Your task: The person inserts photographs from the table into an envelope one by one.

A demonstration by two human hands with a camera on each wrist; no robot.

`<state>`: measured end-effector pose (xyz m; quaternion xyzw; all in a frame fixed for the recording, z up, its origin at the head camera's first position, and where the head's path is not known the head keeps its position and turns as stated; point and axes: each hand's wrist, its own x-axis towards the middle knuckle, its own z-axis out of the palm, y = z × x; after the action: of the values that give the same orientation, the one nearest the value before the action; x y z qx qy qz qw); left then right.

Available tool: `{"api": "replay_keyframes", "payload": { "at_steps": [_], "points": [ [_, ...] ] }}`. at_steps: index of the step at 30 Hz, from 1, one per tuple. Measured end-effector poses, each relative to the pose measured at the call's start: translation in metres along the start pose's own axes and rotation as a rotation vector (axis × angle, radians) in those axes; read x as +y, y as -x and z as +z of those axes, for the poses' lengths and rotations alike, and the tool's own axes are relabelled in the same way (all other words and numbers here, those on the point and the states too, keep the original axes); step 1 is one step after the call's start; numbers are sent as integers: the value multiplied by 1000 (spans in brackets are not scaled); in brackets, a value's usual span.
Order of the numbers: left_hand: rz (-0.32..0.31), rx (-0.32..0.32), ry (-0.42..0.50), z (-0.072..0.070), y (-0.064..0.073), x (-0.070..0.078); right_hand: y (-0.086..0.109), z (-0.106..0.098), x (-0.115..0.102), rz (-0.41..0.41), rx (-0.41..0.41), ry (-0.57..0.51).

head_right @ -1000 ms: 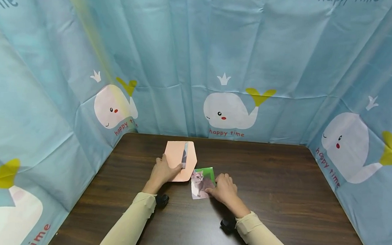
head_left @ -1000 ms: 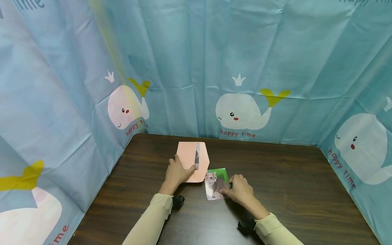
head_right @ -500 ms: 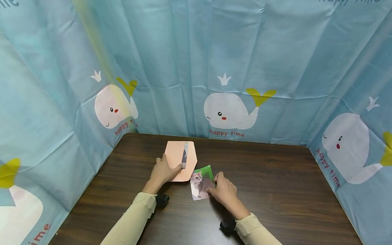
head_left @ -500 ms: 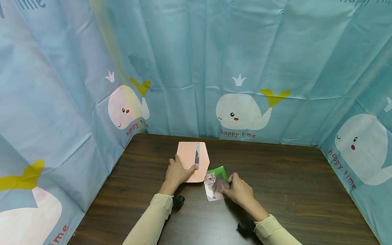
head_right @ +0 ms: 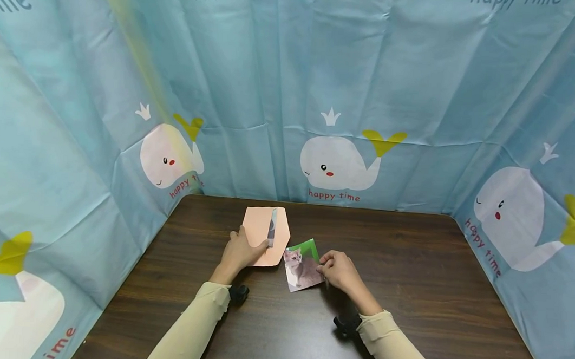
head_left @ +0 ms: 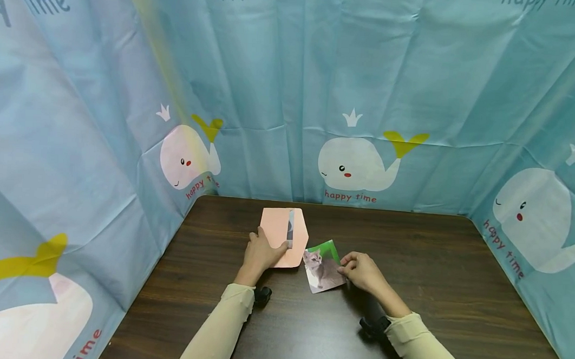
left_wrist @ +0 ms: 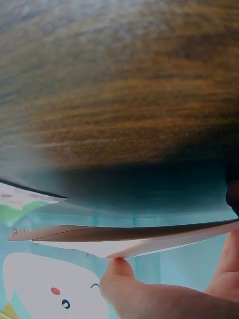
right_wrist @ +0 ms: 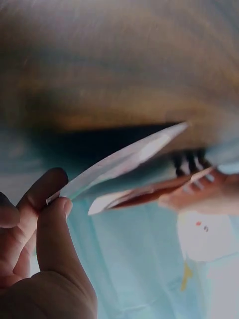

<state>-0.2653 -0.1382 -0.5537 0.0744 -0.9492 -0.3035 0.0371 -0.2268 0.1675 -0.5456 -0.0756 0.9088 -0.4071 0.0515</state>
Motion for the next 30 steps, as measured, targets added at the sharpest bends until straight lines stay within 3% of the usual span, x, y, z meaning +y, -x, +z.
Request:
{"api": "replay_keyframes", "payload": {
  "at_steps": [4, 14, 21, 30],
  "points": [
    [-1, 1, 1, 0, 0, 0, -3, -12, -1, -15, 25, -26],
    [1, -6, 4, 1, 0, -1, -20, -23, -7, -64, 180, -73],
    [-1, 2, 4, 0, -1, 0, -40, -13, -12, -75, 247, -174],
    [0, -5, -23, 2, -3, -4, -62, 9, -20, -50, 267, -278]
  ]
}}
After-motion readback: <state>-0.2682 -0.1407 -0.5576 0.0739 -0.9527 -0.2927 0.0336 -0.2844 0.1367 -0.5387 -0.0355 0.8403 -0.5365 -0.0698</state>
